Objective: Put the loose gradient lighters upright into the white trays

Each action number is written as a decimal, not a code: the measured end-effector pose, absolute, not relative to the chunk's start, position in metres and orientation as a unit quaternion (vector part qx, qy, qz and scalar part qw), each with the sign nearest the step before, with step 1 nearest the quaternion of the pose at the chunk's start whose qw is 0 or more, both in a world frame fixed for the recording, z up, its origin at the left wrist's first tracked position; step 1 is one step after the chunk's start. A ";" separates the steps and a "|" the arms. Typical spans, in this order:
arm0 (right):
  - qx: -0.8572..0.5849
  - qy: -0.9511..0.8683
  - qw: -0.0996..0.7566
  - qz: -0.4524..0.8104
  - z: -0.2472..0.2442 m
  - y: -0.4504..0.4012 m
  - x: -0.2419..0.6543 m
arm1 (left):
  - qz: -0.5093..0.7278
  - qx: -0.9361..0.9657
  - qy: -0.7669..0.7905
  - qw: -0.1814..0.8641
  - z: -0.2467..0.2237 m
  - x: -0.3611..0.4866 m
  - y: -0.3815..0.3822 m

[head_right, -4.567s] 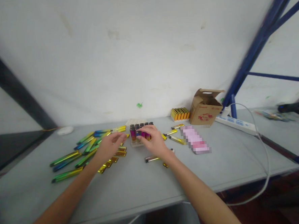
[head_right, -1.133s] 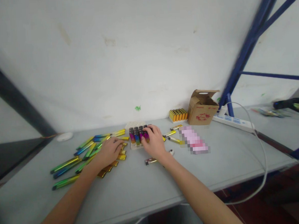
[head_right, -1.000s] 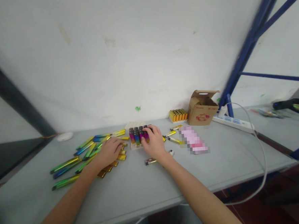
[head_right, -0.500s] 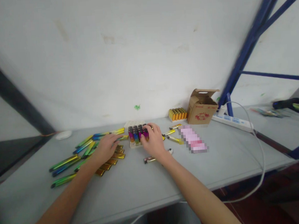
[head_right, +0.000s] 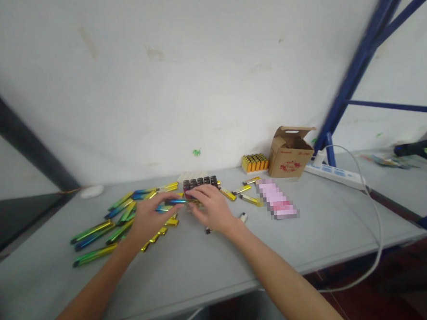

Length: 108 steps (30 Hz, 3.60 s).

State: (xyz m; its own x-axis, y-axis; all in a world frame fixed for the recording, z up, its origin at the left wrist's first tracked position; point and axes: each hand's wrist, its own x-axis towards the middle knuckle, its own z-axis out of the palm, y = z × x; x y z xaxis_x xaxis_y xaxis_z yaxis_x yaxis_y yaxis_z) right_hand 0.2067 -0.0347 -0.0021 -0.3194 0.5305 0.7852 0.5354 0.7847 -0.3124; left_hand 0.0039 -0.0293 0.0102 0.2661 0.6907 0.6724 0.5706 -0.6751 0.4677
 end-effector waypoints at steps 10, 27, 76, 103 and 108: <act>-0.340 -0.817 0.433 0.168 -0.010 -0.035 0.200 | 0.517 0.747 0.393 0.141 0.011 0.013 -0.034; -0.214 -0.383 0.493 0.751 0.008 -0.028 0.209 | 0.503 0.711 0.468 0.153 0.004 0.010 -0.023; -0.296 -0.400 0.389 0.775 0.012 -0.025 0.211 | 0.432 0.776 0.448 0.100 -0.003 0.010 -0.022; -0.319 -0.394 0.374 0.777 0.009 -0.030 0.201 | 0.414 0.787 0.452 0.074 -0.007 0.009 -0.019; -0.316 -0.396 0.370 0.779 0.010 -0.031 0.200 | 0.416 0.781 0.462 0.059 -0.007 0.009 -0.019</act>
